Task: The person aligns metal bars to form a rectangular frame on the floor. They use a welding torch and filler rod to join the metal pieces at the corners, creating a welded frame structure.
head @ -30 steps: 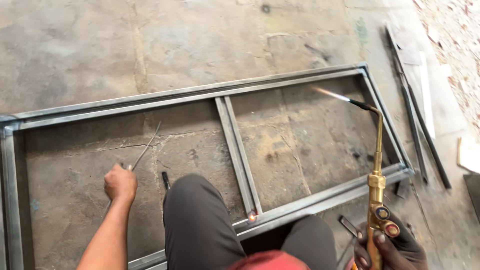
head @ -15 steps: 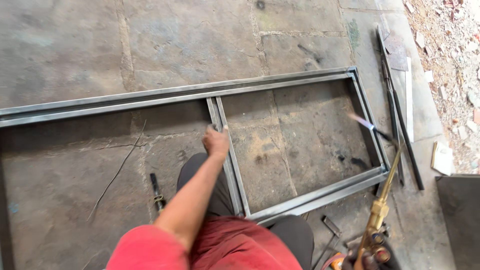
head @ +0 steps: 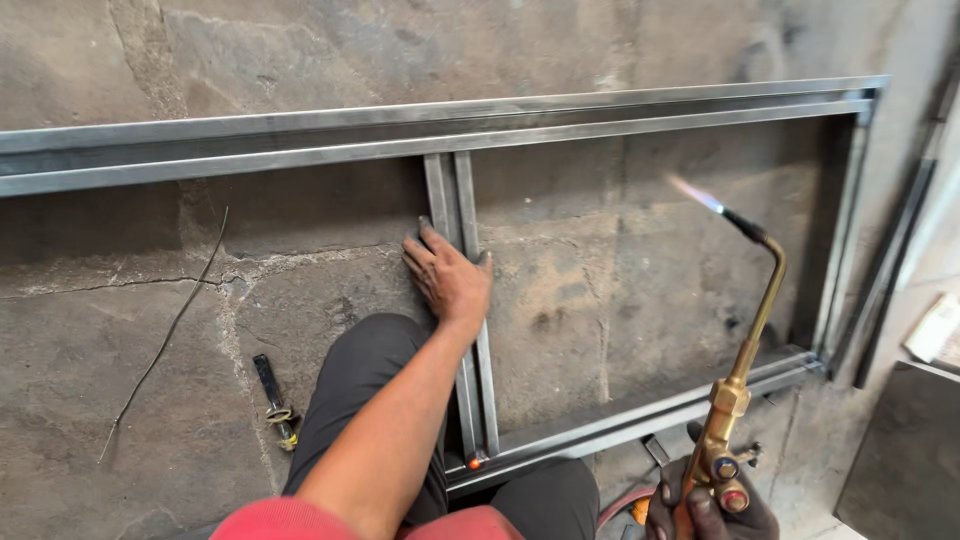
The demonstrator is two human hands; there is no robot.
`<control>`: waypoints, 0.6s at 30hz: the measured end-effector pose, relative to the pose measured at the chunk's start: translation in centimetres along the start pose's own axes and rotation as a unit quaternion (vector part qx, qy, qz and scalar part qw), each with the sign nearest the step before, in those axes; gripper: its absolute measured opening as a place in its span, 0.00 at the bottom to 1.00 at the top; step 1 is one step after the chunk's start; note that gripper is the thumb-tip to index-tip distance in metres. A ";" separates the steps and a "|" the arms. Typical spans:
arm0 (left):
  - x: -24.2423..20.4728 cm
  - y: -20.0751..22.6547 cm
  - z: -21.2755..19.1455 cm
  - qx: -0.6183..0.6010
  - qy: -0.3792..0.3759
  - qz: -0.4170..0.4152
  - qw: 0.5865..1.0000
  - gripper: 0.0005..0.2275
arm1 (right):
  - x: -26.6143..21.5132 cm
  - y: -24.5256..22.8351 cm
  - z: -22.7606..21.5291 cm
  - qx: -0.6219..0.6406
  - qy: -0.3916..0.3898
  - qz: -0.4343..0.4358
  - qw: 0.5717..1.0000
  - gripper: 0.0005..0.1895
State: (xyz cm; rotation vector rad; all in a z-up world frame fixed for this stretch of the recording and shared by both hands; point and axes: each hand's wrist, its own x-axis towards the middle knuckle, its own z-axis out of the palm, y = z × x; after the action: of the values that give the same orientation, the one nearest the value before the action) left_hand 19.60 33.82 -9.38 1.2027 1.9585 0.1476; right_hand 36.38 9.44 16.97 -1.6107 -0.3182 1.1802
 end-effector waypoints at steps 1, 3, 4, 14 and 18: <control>0.2 0.2 -0.1 -0.004 -0.002 0.004 1.000 0.50 | 1.0 -0.2 0.5 -0.016 0.009 0.015 1.000 0.31; -0.1 0.3 -0.3 -0.011 -0.004 0.011 1.000 0.51 | 3.3 -0.6 1.7 -0.025 0.012 0.033 0.999 0.31; -0.3 0.3 -0.4 -0.014 -0.008 0.007 1.000 0.50 | 4.3 -0.8 2.5 -0.014 0.003 0.033 0.999 0.31; 0.0 0.6 -0.3 -0.017 -0.061 -0.013 0.998 0.51 | 7.4 1.5 7.1 -0.025 0.093 0.042 0.994 0.30; -0.2 0.8 -0.8 -0.019 -0.054 -0.006 0.998 0.50 | 7.7 0.9 6.8 -0.093 0.090 0.039 0.991 0.28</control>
State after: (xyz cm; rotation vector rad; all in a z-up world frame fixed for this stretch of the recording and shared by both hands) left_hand 19.70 34.35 -8.35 1.1502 1.8610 0.1106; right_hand 34.27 18.49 12.49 -1.8944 -0.2559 1.0791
